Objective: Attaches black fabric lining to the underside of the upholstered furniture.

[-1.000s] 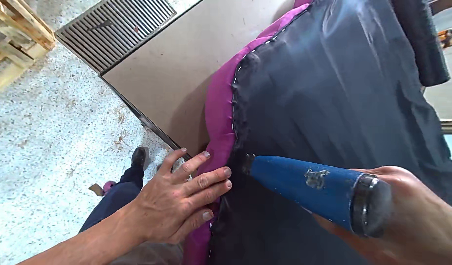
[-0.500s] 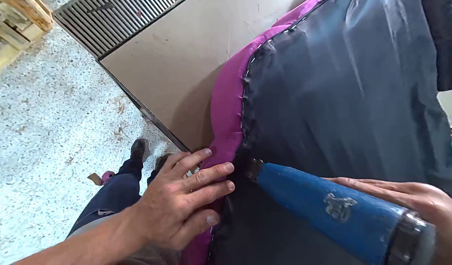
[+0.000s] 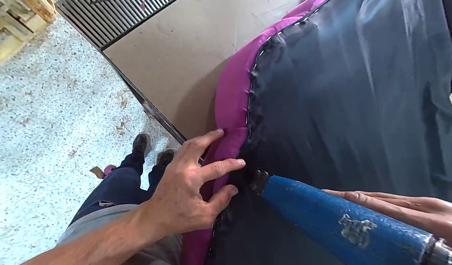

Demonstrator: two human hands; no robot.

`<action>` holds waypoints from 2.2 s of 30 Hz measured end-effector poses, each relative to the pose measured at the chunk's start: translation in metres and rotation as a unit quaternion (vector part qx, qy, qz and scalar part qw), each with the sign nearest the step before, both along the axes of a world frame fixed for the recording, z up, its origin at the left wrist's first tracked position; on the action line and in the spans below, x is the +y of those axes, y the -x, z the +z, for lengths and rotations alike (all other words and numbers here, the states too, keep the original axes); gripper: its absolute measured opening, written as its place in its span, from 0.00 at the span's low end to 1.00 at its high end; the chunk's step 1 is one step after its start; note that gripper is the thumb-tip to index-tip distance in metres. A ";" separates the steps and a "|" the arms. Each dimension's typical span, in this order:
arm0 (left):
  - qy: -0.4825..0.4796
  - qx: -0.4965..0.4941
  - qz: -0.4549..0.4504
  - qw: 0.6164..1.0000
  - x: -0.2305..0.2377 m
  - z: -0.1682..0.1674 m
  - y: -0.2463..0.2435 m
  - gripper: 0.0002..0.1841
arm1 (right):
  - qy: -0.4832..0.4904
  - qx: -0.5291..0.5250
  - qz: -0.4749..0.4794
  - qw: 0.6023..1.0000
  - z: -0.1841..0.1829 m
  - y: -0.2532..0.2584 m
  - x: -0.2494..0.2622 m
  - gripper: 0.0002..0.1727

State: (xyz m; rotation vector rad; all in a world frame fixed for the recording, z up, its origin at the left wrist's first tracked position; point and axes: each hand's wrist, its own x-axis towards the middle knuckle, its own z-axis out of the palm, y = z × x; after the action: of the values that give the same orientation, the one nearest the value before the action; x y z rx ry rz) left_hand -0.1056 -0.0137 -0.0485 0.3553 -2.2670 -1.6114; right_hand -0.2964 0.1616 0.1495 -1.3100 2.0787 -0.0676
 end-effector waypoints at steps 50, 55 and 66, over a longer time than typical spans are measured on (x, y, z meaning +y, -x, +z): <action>-0.160 -0.185 0.074 0.967 0.062 0.020 -0.059 0.35 | -0.016 -0.016 0.005 1.000 0.002 -0.048 0.028 0.18; -0.142 -0.165 0.068 0.974 0.058 0.019 -0.061 0.30 | -0.011 -0.023 0.007 1.000 -0.003 -0.049 0.021 0.19; -0.137 -0.156 0.033 0.978 0.050 0.018 -0.067 0.29 | -0.011 0.001 0.020 1.000 0.003 -0.054 0.024 0.18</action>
State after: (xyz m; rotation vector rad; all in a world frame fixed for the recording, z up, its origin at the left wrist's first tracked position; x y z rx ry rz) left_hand -0.0384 0.0363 -0.0308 0.7953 -2.2155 -1.9530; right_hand -0.2419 0.1854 0.1524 -1.3377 2.0493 -0.0257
